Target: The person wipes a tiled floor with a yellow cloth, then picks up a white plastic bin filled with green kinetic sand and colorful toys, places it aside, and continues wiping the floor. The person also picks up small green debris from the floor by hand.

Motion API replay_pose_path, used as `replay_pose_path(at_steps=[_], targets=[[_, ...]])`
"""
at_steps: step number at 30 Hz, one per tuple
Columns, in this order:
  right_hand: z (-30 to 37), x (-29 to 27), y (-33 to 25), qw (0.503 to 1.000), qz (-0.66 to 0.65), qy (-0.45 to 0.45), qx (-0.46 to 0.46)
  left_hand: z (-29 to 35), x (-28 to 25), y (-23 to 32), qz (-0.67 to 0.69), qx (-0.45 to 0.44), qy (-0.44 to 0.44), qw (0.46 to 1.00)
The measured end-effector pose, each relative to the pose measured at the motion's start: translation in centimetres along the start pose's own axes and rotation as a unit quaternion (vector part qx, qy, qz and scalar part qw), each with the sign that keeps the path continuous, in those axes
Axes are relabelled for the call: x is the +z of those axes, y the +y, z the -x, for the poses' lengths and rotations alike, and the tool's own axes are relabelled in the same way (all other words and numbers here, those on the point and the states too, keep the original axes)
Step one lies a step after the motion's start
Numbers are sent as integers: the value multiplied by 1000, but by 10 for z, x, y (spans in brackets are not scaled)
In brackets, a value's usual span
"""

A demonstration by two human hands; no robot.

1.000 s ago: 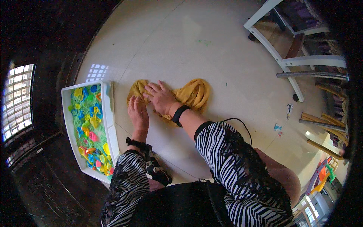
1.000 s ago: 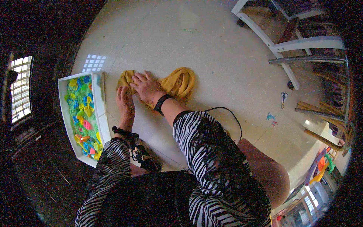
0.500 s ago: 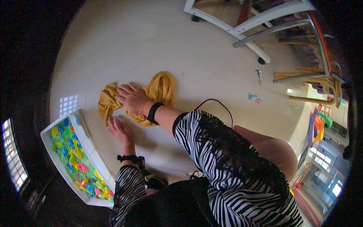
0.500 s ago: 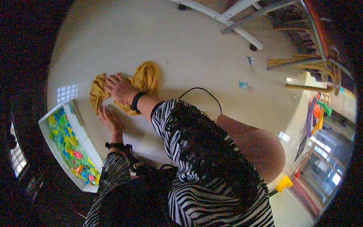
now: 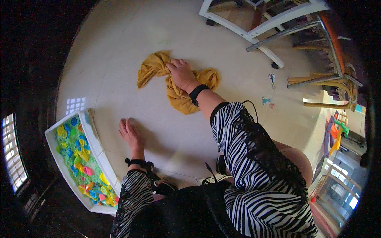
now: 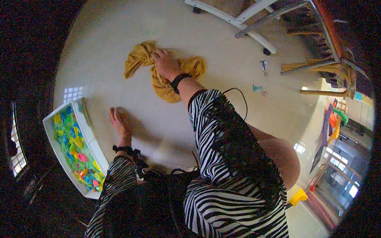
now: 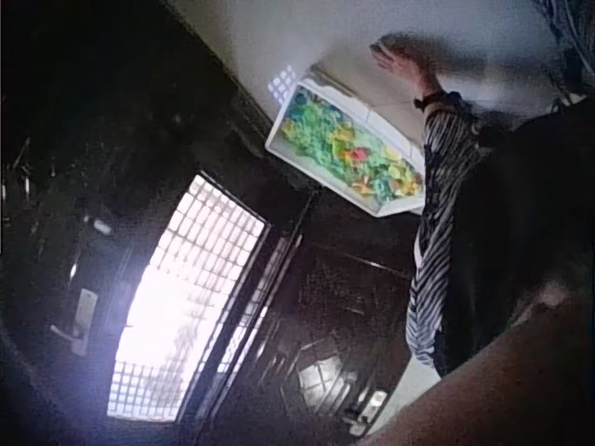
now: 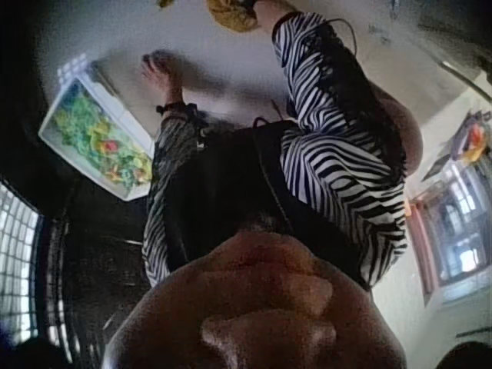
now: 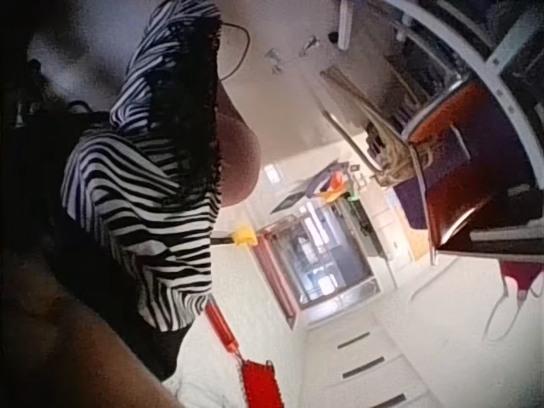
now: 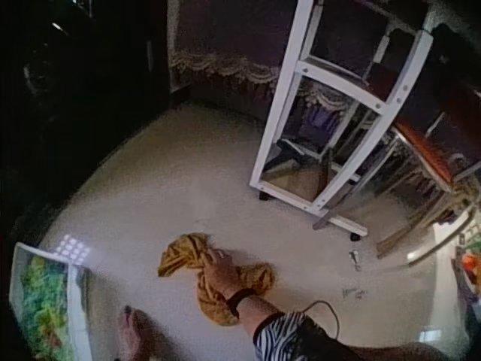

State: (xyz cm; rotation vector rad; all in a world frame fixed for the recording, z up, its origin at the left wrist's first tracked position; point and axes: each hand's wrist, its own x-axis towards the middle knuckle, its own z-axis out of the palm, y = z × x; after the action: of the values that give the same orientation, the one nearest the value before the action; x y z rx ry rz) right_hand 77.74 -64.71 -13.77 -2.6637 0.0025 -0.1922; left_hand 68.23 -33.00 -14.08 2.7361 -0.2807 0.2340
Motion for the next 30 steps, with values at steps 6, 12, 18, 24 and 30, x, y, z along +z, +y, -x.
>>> replay_pose_path(at_steps=[6,12,18,24,30], targets=[[37,-26,-51,954,-202,-24,-221,-3,5,0,57,-16,62,996],[162,-11,-100,901,-135,-183,-369,-28,17,-27,285,-184,87,937],[111,13,-17,914,-255,-122,-292,-33,11,-40,234,-149,95,956],[-28,-28,43,994,-39,-94,-32,-29,-5,-16,107,-87,55,989],[14,-66,-19,972,-99,-10,-215,-35,-17,-31,139,-157,70,975]])
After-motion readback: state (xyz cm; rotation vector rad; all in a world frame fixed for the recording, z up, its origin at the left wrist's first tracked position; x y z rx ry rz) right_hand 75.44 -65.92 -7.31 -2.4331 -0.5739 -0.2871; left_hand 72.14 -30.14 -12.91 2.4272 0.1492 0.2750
